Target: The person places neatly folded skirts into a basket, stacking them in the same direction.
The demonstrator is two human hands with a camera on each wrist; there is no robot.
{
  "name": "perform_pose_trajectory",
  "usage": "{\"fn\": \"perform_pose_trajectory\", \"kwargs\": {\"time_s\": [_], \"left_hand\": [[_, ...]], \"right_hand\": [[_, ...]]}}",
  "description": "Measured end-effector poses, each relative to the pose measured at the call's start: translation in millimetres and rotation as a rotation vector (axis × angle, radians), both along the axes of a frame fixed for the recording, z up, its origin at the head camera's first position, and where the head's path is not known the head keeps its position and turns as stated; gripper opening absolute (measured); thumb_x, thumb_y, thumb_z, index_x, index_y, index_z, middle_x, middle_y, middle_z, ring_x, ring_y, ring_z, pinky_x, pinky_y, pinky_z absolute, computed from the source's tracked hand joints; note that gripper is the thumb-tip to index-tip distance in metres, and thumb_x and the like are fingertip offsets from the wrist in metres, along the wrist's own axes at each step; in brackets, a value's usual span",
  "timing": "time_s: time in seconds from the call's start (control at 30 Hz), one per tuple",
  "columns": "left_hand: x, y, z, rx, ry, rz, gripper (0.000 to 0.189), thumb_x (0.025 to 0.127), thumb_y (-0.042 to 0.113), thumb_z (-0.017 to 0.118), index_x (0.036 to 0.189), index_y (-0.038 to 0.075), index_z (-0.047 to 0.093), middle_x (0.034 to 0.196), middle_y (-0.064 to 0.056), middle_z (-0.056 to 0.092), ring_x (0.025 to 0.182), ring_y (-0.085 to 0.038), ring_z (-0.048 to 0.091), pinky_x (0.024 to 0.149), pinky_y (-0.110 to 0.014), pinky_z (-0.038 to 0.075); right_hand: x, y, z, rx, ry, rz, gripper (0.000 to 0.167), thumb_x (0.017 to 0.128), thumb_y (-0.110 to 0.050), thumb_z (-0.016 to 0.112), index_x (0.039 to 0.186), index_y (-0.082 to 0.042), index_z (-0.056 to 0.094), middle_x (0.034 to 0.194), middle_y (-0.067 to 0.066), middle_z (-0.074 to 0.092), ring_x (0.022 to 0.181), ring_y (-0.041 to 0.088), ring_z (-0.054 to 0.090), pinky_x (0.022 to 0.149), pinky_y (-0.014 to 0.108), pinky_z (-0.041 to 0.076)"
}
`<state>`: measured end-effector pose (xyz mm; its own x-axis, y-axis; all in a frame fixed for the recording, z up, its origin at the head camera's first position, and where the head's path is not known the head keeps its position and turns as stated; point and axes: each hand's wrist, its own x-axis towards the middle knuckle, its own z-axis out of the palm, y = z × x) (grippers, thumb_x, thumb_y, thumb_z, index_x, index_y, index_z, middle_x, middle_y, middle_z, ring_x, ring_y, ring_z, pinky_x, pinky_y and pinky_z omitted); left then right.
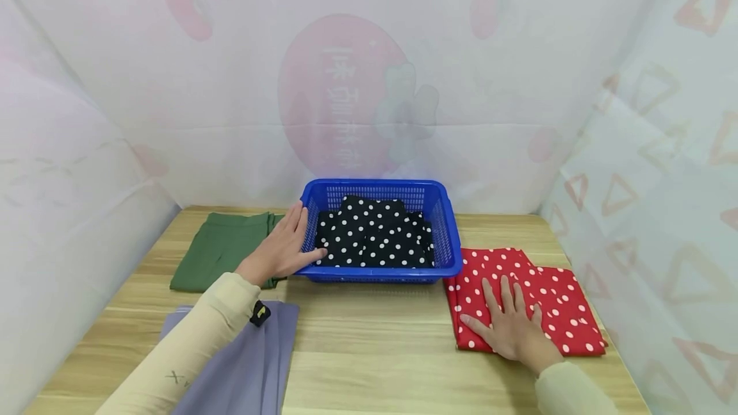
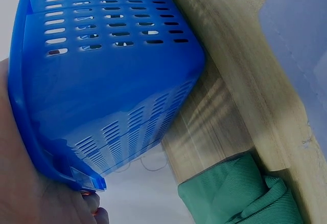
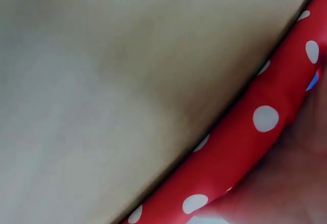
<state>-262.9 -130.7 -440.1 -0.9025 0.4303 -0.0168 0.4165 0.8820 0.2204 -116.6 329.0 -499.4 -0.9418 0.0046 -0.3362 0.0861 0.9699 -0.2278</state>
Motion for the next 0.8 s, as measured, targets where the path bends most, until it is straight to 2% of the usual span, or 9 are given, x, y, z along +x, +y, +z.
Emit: {"fn": "perform_pose_trajectory", "kwargs": {"time_s": [0.4, 0.57, 0.8], "left_hand": [[-1.4, 0.5, -0.6, 0.006, 0.010, -0.009, 0.105, 0.102, 0.061, 0.054, 0.165, -0.010, 0.008, 0.175, -0.030, 0.001, 0.165, -0.044, 0.005, 0.134, -0.057, 0.015], [-1.3, 0.6, -1.3, 0.006, -0.002, -0.007, 0.107, 0.102, 0.064, 0.052, 0.165, -0.009, 0.006, 0.176, -0.028, -0.002, 0.165, -0.043, 0.002, 0.135, -0.056, 0.014], [-1.9, -1.4, -1.8, -0.003, 0.003, -0.005, 0.108, 0.102, 0.066, 0.050, 0.166, -0.009, 0.006, 0.176, -0.028, -0.001, 0.165, -0.043, 0.002, 0.135, -0.056, 0.014]], "right_hand": [[38.4, -14, -4.7, 0.052, 0.008, -0.012, 0.120, 0.088, -0.088, 0.048, 0.169, -0.005, 0.016, 0.169, 0.038, 0.006, 0.150, 0.065, 0.004, 0.111, 0.092, 0.010], [54.9, -23, -5.3, 0.067, -0.006, -0.024, 0.124, 0.083, -0.091, 0.050, 0.169, -0.007, 0.018, 0.169, 0.037, 0.008, 0.149, 0.066, 0.007, 0.110, 0.092, 0.014], [68.5, -45, -5.8, 0.077, -0.035, -0.041, 0.125, 0.080, -0.092, 0.052, 0.167, -0.007, 0.024, 0.169, 0.037, 0.013, 0.149, 0.066, 0.010, 0.110, 0.092, 0.015]]}}
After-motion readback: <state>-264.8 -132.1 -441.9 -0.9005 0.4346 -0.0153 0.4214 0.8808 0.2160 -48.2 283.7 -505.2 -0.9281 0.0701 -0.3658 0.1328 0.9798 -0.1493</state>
